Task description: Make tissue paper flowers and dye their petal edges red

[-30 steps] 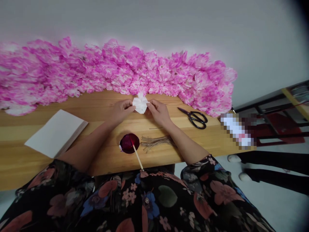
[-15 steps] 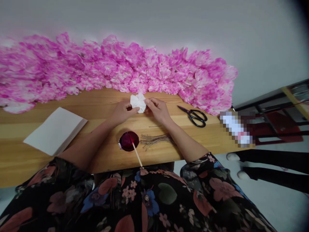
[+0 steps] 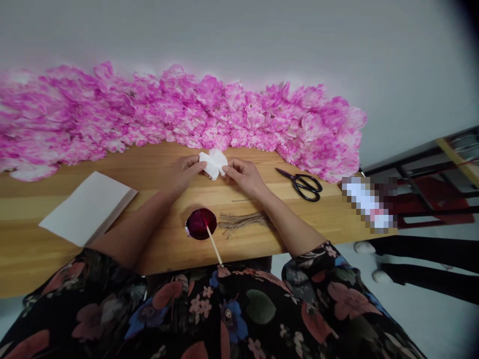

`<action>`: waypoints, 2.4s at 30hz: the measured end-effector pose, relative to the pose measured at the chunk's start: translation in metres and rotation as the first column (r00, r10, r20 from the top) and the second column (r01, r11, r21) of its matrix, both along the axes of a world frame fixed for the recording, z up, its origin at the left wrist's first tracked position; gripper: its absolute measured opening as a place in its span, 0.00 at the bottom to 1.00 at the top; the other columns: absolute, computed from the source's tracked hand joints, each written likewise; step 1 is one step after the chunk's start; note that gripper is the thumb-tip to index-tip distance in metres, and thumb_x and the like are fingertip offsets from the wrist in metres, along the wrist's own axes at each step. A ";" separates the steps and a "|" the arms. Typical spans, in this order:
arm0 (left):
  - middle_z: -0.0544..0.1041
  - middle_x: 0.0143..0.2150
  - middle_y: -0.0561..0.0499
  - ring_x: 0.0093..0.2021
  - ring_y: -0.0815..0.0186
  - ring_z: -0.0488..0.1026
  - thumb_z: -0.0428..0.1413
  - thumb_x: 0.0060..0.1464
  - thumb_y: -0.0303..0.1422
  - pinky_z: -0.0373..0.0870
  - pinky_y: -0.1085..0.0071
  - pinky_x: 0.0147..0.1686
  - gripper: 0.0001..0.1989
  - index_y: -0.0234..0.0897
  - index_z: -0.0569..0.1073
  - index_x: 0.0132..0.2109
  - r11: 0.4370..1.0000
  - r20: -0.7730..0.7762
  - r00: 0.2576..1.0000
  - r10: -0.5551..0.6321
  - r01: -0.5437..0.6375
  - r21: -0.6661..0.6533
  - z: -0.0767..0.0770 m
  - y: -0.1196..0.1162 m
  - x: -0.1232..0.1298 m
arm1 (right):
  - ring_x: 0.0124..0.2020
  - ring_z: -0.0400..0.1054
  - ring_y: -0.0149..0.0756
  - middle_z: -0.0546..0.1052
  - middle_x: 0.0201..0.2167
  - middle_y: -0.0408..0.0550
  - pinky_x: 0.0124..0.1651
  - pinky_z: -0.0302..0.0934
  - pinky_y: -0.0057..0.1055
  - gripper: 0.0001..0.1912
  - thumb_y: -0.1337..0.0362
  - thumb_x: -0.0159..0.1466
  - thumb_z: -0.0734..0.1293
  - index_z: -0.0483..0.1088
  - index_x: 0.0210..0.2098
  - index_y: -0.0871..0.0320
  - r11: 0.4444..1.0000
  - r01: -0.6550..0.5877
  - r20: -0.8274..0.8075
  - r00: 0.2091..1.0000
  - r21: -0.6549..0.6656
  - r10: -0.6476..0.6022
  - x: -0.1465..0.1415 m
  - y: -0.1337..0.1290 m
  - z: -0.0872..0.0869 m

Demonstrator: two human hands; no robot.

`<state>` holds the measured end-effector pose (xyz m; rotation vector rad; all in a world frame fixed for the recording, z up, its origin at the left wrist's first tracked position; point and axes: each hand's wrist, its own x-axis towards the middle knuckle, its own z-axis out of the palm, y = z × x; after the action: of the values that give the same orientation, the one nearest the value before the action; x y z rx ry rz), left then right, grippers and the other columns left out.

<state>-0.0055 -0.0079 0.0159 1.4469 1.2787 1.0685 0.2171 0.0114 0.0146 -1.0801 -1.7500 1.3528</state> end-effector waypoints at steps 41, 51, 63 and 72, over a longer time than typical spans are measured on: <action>0.66 0.24 0.50 0.28 0.62 0.61 0.50 0.64 0.53 0.54 0.63 0.34 0.25 0.41 0.62 0.26 0.975 -0.447 0.895 -0.004 0.102 0.196 0.007 -0.013 0.016 | 0.31 0.61 0.35 0.72 0.27 0.42 0.40 0.57 0.35 0.26 0.38 0.69 0.68 0.74 0.30 0.54 0.954 0.203 0.003 0.978 0.222 -0.209 -0.010 -0.010 -0.001; 0.65 0.24 0.51 0.29 0.61 0.60 0.54 0.62 0.54 0.52 0.62 0.36 0.25 0.42 0.62 0.26 0.979 -0.395 0.917 -0.053 0.125 0.159 0.005 -0.010 0.015 | 0.31 0.62 0.34 0.74 0.28 0.41 0.36 0.56 0.33 0.33 0.29 0.59 0.74 0.77 0.34 0.55 0.980 0.194 -0.074 0.979 0.049 -0.190 -0.009 -0.003 -0.002; 0.69 0.24 0.52 0.28 0.63 0.65 0.54 0.65 0.51 0.59 0.67 0.31 0.24 0.41 0.68 0.27 0.993 -0.282 0.959 0.004 0.031 0.118 0.011 -0.015 0.013 | 0.32 0.65 0.35 0.74 0.28 0.43 0.38 0.60 0.34 0.31 0.32 0.67 0.70 0.76 0.31 0.54 0.970 0.217 -0.077 0.975 0.111 -0.209 -0.007 -0.004 -0.004; 0.80 0.28 0.49 0.31 0.62 0.76 0.56 0.65 0.52 0.73 0.67 0.36 0.23 0.40 0.75 0.30 0.996 -0.095 0.994 0.058 -0.051 0.075 0.005 -0.010 0.008 | 0.29 0.66 0.34 0.73 0.25 0.41 0.36 0.62 0.33 0.35 0.27 0.62 0.72 0.72 0.28 0.54 0.978 0.201 -0.251 0.945 -0.056 -0.209 -0.005 0.002 -0.007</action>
<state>0.0023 -0.0180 0.0206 1.5422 1.3669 1.1018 0.2121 0.0139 0.0071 -1.0218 -1.3944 1.3263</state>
